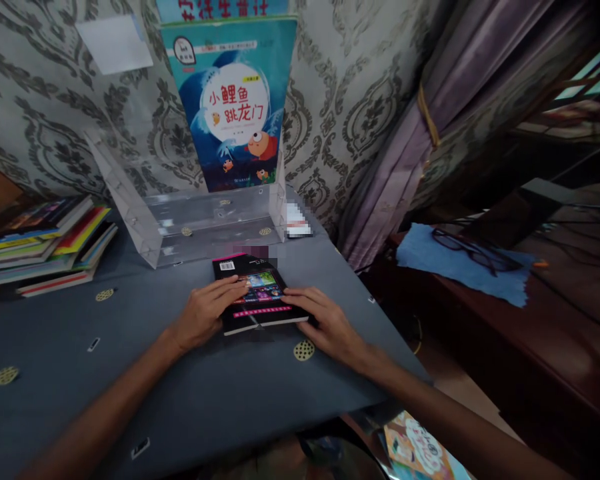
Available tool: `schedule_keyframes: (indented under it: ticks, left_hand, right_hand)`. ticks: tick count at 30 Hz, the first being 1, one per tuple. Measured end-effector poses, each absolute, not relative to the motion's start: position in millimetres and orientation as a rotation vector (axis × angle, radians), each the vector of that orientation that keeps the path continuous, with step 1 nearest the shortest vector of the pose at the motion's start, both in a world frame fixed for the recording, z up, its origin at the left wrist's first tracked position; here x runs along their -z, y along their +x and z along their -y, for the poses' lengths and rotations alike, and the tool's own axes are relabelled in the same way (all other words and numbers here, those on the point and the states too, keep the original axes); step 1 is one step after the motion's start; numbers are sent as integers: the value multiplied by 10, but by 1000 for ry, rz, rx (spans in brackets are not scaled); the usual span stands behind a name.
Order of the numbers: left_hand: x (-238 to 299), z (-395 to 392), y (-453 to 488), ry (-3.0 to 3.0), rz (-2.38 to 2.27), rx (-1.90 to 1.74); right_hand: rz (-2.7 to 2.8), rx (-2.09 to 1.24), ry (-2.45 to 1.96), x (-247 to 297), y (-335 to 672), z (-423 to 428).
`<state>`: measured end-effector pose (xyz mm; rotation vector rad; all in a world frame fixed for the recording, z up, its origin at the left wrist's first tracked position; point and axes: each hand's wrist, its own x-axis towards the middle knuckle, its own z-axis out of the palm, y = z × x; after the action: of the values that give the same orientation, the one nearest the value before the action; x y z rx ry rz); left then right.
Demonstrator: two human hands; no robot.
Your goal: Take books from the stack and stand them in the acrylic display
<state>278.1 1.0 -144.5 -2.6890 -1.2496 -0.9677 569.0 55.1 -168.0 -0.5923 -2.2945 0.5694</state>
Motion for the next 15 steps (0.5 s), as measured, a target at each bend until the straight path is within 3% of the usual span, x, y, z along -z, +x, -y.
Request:
schedule_keyframes:
  ticks: [7, 11, 15]
  left_hand:
    - [1129, -11, 2795, -2621, 1523, 1469]
    - [999, -153, 2805, -2255, 1882, 1910]
    - [958, -372, 2750, -1870, 1951, 2300]
  right_hand:
    - [2101, -768, -557, 1548, 5389, -925]
    - [1956, -918, -650, 1559, 5049, -1180]
    - [1780, -1111, -628, 1564, 4756, -1298]
